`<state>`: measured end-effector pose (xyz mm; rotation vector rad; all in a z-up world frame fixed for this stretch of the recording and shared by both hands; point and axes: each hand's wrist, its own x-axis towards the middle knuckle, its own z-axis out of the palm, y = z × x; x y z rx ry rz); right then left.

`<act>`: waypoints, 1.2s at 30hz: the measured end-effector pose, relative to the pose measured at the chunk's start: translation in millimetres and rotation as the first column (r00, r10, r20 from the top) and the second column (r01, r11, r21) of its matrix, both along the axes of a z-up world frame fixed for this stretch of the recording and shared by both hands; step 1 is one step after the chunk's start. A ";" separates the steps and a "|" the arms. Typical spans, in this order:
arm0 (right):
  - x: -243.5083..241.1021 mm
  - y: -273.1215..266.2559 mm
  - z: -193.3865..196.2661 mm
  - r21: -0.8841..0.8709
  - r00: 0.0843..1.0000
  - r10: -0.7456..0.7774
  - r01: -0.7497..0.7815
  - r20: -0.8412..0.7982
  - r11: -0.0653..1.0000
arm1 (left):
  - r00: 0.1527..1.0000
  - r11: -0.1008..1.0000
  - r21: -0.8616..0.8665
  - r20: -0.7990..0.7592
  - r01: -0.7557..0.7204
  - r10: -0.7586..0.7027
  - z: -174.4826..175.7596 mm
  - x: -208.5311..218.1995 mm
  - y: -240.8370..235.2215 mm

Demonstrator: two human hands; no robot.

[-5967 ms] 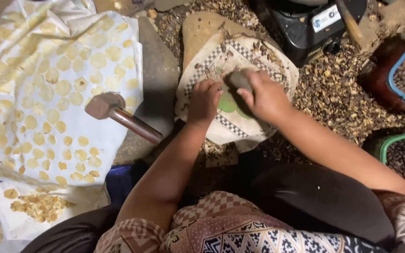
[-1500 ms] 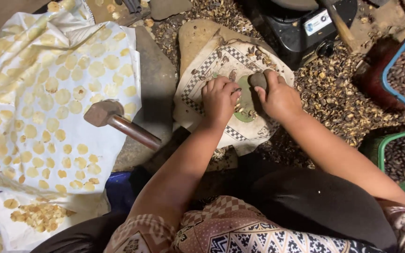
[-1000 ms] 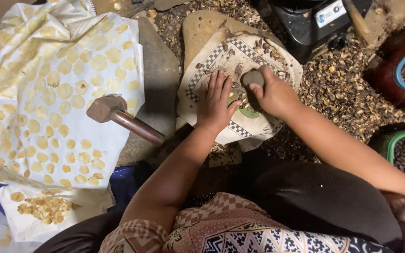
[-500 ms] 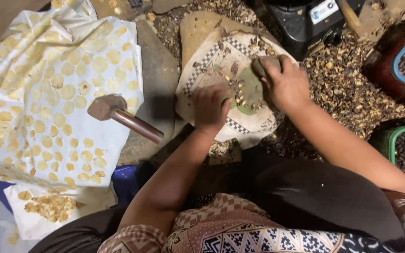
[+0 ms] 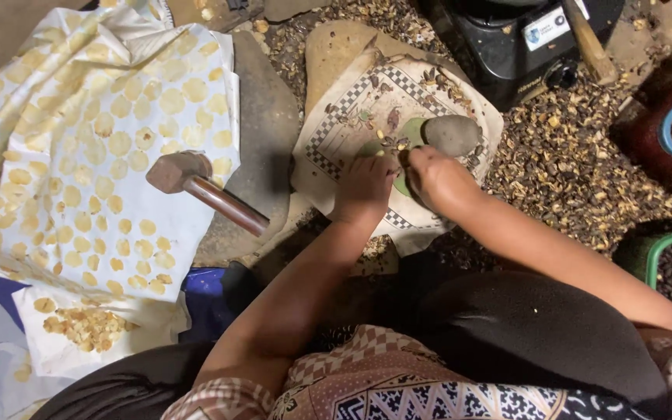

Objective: The person sits on the floor and uses a stone pestle to crush cocoa beans on a patterned cloth. They then use a hammer to flatten the beans on a white sheet and stir the contents of a pot on a stove with a slotted spoon.

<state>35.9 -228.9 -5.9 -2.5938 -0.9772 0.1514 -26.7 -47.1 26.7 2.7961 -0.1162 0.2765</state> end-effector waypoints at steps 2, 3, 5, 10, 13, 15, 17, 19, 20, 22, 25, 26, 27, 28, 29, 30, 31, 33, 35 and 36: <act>7.3 4.7 6.0 0.003 0.954 -0.159 0.165 -0.256 0.986 | 0.998 0.992 -0.114 0.037 0.045 -0.041 16.0 -12.8 6.9; 11.9 6.2 14.4 0.006 0.952 -0.152 0.159 -0.265 0.987 | 0.999 0.993 -0.111 0.029 0.039 -0.036 15.4 -18.1 13.7; 22.4 8.9 31.6 0.050 0.949 -0.133 0.153 -0.287 0.987 | 0.992 0.941 -0.338 -0.129 -0.030 -0.015 14.5 -28.1 27.1; 44.3 13.5 52.7 0.074 0.951 -0.154 0.179 -0.267 0.981 | 0.928 0.676 -0.672 -0.368 -0.303 0.051 8.5 -30.6 43.6; 45.3 23.8 50.0 0.059 0.979 -0.109 0.120 -0.171 0.991 | 0.878 0.520 -0.752 -0.479 -0.405 -0.010 8.4 -34.7 48.8; 42.5 32.4 38.7 0.051 0.992 -0.069 0.075 -0.109 0.996 | 0.860 0.487 -0.759 -0.509 -0.433 -0.029 6.7 -38.4 52.3; 39.9 38.5 28.6 -0.170 0.994 -0.058 0.042 -0.088 0.984 | 0.848 0.575 -0.714 -0.526 -0.399 -0.064 8.2 -39.9 54.5; 44.1 42.4 29.4 -0.218 0.997 -0.031 0.016 -0.066 0.976 | 0.858 0.583 -0.723 -0.506 -0.370 -0.083 17.0 -39.7 54.6; 45.1 44.1 28.8 -0.273 0.999 -0.001 -0.013 -0.052 0.962 | 0.864 0.584 -0.734 -0.492 -0.348 -0.103 20.7 -40.9 54.3; 57.5 37.2 13.7 -0.221 0.986 -0.050 0.014 -0.156 0.975 | 0.849 0.563 -0.740 -0.515 -0.369 -0.121 27.0 -42.6 51.4; 73.5 47.8 16.8 -0.144 0.958 -0.118 0.082 -0.261 0.986 | 0.822 0.455 -0.770 -0.555 -0.448 -0.130 -4.7 -48.1 57.5; 77.0 54.0 22.0 -0.122 0.952 -0.152 0.123 -0.266 0.985 | 0.809 0.363 -0.787 -0.573 -0.499 -0.132 -22.1 -51.5 60.9; 79.0 61.0 18.9 -0.117 0.953 -0.147 0.120 -0.264 0.986 | 0.811 0.365 -0.787 -0.572 -0.498 -0.126 -4.3 -50.5 58.3; 81.2 68.0 15.9 -0.082 0.958 -0.129 0.111 -0.257 0.990 | 0.775 0.149 -0.785 -0.619 -0.602 -0.130 13.6 -49.4 55.3; 81.8 73.9 12.6 -0.050 0.962 -0.112 0.103 -0.251 0.993 | 0.736 -0.075 -0.734 -0.661 -0.675 -0.150 31.2 -49.5 51.4; 81.3 76.1 0.5 -0.047 0.962 -0.109 0.101 -0.251 0.994 | 0.736 -0.074 -0.735 -0.661 -0.674 -0.146 29.8 -50.2 53.2; 82.1 77.6 -11.6 -0.057 0.967 -0.080 0.068 -0.243 0.996 | 0.707 -0.151 -0.691 -0.692 -0.707 -0.144 27.9 -49.3 54.7; 82.1 78.4 -10.7 -0.068 0.971 -0.049 0.034 -0.234 0.997 | 0.677 -0.229 -0.641 -0.722 -0.733 -0.145 17.3 -45.9 58.0; 78.2 76.3 14.4 -0.046 0.951 -0.085 0.075 -0.296 0.996 | 0.639 -0.428 -0.556 -0.766 -0.713 -0.071 -0.9 -43.0 60.7; 69.2 74.3 29.8 -0.048 0.951 -0.082 0.071 -0.299 0.996 | 0.637 -0.432 -0.552 -0.767 -0.713 -0.070 -6.5 -41.7 61.3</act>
